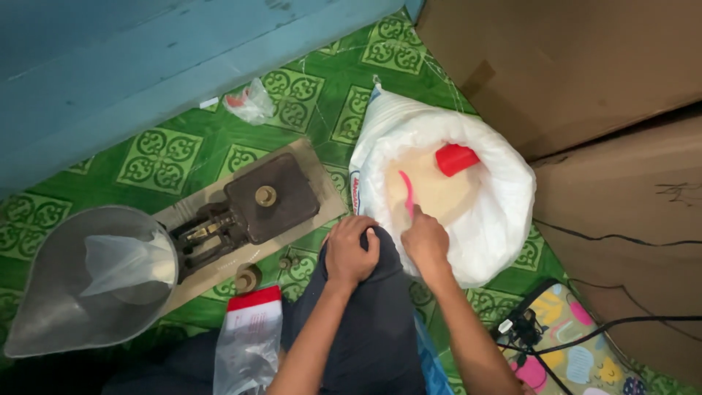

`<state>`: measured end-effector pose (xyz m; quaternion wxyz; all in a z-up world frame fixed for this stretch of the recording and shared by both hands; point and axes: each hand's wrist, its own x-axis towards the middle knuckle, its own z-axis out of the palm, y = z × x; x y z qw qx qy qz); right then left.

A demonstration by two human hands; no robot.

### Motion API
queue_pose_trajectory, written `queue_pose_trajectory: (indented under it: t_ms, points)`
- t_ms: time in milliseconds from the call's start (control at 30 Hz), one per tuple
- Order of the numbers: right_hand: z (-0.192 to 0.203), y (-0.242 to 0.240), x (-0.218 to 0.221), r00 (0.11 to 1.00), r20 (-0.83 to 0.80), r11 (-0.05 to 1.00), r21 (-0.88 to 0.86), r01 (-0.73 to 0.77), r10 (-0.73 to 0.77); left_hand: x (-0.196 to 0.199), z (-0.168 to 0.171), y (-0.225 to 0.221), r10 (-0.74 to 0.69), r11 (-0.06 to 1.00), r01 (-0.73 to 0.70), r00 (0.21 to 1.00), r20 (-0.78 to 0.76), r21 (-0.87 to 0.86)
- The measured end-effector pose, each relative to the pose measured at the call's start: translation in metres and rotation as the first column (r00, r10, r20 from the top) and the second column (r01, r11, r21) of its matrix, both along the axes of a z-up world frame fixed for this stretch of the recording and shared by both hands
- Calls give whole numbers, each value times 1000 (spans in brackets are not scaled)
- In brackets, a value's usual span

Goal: Bagging and weighing white powder from a large sack into smaller portions using a scoop and a mechanical scale

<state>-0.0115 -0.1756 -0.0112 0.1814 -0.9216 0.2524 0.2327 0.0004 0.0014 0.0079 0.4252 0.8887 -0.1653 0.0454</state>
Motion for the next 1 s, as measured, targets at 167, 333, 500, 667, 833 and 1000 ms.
queue_pose_trajectory:
  t_ms: [167,333,500,667,833,1000]
  points:
    - [13,-6,16,995,75,997,23,70,-71,3,5,2,-6,1000,6,1000,7,-19]
    - [51,-12,-8,974,139,983,59,173,-179,1,6,2,-6,1000,6,1000,4,-21]
    - [78,-19,-34,887,250,916,216,339,-387,2,9,1,-13,1000,13,1000,-27,-10]
    - [34,-44,-60,808,288,839,363,405,-514,2,9,1,-12,1000,11,999,-31,-19]
    - [11,-53,-74,726,241,688,598,411,-644,2,9,2,-28,1000,27,998,-55,-13]
    - [19,-54,-69,705,228,639,660,395,-672,2,3,1,-15,999,14,1000,-25,-38]
